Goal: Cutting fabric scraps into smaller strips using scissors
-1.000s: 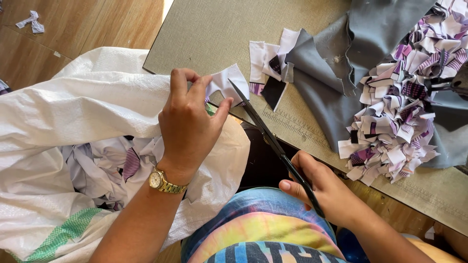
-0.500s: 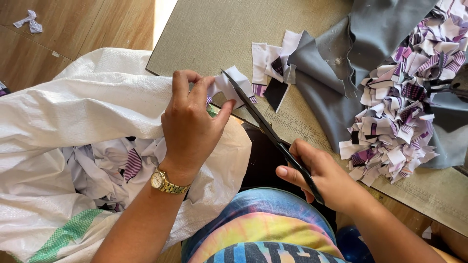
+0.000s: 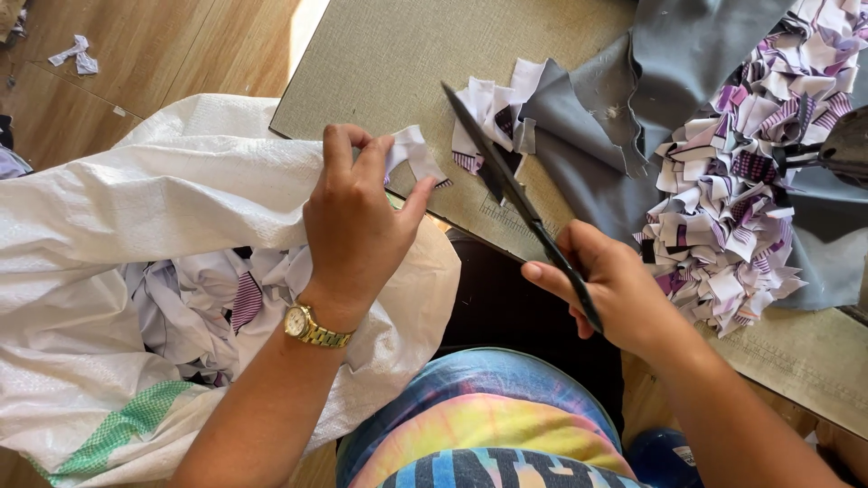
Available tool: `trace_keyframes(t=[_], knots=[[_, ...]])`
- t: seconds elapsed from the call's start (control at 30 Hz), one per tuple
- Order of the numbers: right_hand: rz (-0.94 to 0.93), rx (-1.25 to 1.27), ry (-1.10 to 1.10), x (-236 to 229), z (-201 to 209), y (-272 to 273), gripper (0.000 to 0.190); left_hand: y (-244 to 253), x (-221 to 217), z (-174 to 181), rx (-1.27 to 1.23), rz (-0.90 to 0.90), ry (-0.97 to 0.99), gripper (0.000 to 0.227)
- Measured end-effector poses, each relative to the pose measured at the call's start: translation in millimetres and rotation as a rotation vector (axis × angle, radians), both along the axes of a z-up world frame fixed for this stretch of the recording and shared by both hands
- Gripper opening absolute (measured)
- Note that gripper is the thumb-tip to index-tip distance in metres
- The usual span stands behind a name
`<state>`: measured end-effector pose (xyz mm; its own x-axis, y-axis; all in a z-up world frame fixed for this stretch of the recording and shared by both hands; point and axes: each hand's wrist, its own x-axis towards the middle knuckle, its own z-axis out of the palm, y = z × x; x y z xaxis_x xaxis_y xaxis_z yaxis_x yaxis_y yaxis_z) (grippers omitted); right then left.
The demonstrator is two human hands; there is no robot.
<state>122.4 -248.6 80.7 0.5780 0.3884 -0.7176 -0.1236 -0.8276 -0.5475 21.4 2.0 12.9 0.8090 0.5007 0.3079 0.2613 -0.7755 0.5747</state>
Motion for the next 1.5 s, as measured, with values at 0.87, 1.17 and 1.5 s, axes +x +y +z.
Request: trace_keyframes(t=[0.87, 1.17, 1.5], knots=[[0.005, 0.065, 0.212, -33, -9, -4, 0.039, 9, 6, -4, 0.048, -0.058, 0.045, 0.023], [-0.046, 0.079, 0.132, -30, -20, 13, 0.043, 15, 2, -5, 0.012, -0.069, 0.022, 0.022], [-0.128, 0.33, -0.012, -2, -6, -27, 0.032, 29, -22, 32, -0.498, -0.183, -0.17, 0.009]])
